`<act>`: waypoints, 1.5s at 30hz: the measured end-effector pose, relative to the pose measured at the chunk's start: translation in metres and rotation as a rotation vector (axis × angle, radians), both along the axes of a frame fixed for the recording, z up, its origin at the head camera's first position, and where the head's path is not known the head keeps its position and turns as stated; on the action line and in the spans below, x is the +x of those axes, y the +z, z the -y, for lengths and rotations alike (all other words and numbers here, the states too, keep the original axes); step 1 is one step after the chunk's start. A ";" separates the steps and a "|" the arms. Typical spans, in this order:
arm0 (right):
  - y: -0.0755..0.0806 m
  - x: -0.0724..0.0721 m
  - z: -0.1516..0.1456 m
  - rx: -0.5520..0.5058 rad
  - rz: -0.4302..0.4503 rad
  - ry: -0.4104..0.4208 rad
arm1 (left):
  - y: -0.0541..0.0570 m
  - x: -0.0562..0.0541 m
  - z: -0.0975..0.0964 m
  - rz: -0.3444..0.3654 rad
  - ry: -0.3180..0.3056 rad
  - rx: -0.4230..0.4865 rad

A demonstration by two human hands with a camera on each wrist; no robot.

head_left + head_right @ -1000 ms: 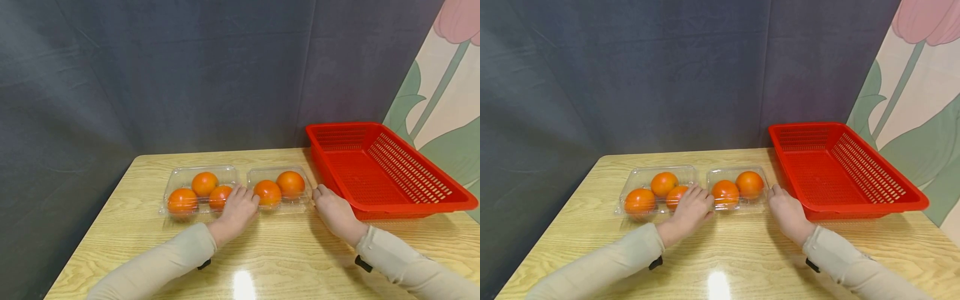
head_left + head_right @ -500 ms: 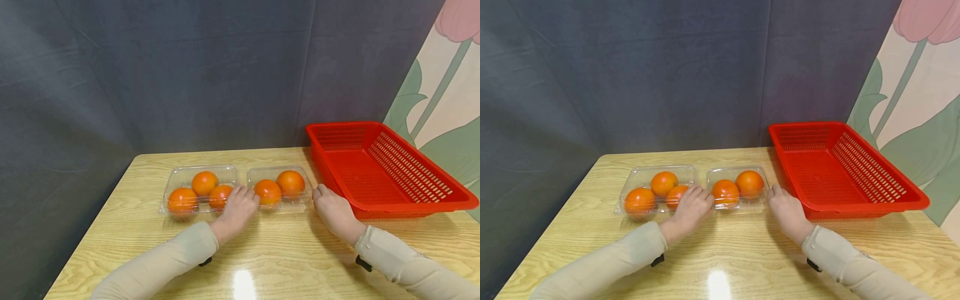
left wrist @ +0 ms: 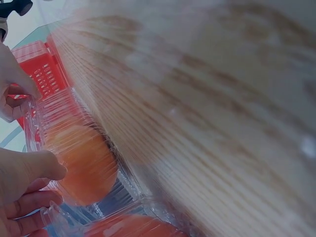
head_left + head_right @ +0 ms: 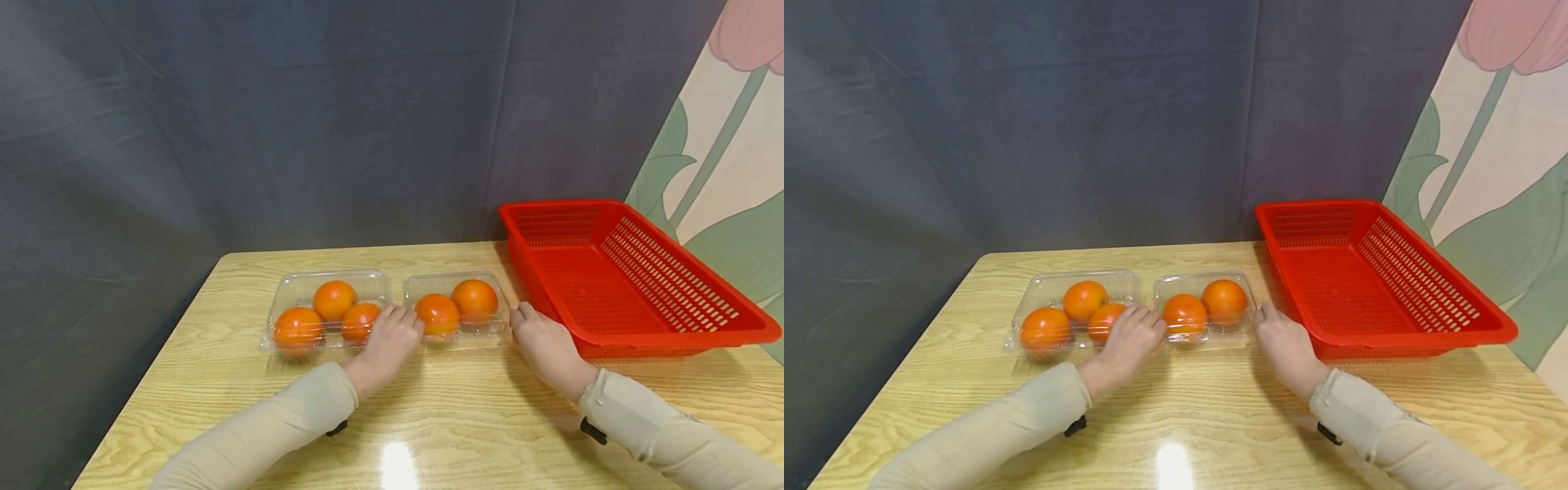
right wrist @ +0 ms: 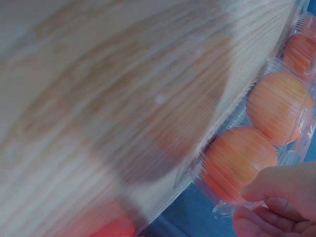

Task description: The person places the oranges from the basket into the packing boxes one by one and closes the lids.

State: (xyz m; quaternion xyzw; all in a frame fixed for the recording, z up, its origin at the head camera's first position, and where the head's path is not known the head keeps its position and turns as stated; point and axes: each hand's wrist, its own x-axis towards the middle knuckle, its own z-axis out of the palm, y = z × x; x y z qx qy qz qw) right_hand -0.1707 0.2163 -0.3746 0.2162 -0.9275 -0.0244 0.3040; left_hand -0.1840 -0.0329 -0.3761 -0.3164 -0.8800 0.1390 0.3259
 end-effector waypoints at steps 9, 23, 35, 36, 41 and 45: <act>0.002 0.000 0.000 -0.001 0.014 -0.011 | -0.002 -0.001 -0.001 -0.011 0.005 -0.006; 0.000 -0.001 0.000 -0.016 0.041 -0.003 | 0.000 0.000 0.001 0.042 -0.022 -0.008; 0.001 0.000 0.000 -0.036 0.067 0.017 | 0.000 0.000 0.002 0.055 -0.035 -0.003; 0.001 0.000 0.000 -0.037 0.063 0.019 | 0.001 0.000 0.002 0.059 -0.032 -0.005; 0.003 0.001 0.000 -0.030 0.067 0.009 | 0.002 0.000 0.002 0.077 -0.029 -0.002; 0.004 0.002 0.001 -0.013 0.078 -0.006 | 0.001 -0.001 0.003 0.075 -0.046 0.029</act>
